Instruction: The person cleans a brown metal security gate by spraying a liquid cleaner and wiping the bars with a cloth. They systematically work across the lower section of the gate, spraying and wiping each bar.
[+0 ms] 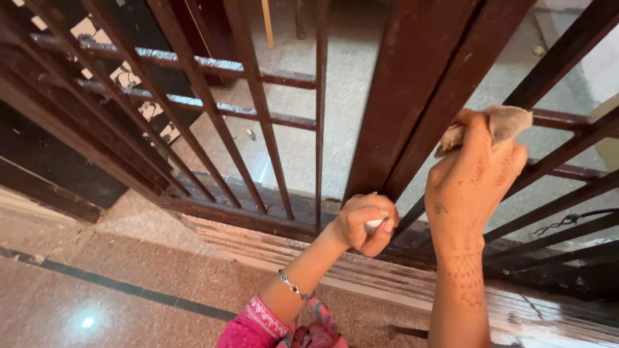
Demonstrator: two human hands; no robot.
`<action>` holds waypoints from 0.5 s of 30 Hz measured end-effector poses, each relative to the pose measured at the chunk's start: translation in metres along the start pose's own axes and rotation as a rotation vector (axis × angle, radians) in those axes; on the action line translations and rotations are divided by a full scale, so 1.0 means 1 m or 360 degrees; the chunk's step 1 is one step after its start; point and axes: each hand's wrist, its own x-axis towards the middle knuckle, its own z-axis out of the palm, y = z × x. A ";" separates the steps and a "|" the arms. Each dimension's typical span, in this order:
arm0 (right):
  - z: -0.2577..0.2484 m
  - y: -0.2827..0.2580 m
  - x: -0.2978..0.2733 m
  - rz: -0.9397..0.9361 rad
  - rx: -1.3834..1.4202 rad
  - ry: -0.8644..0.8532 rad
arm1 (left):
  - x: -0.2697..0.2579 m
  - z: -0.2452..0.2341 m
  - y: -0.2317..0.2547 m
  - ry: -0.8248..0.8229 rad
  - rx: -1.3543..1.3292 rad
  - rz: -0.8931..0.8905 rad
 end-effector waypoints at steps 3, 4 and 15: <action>0.015 0.016 -0.016 -0.0111 0.0328 0.0176 | 0.000 -0.002 0.001 -0.0024 -0.0018 -0.0016; 0.018 0.020 -0.023 -0.0082 0.0402 0.0207 | 0.001 -0.001 0.002 -0.0017 -0.0041 -0.0028; -0.045 0.020 -0.028 0.0284 0.1019 0.0330 | -0.002 0.001 -0.001 0.0014 -0.0063 0.0009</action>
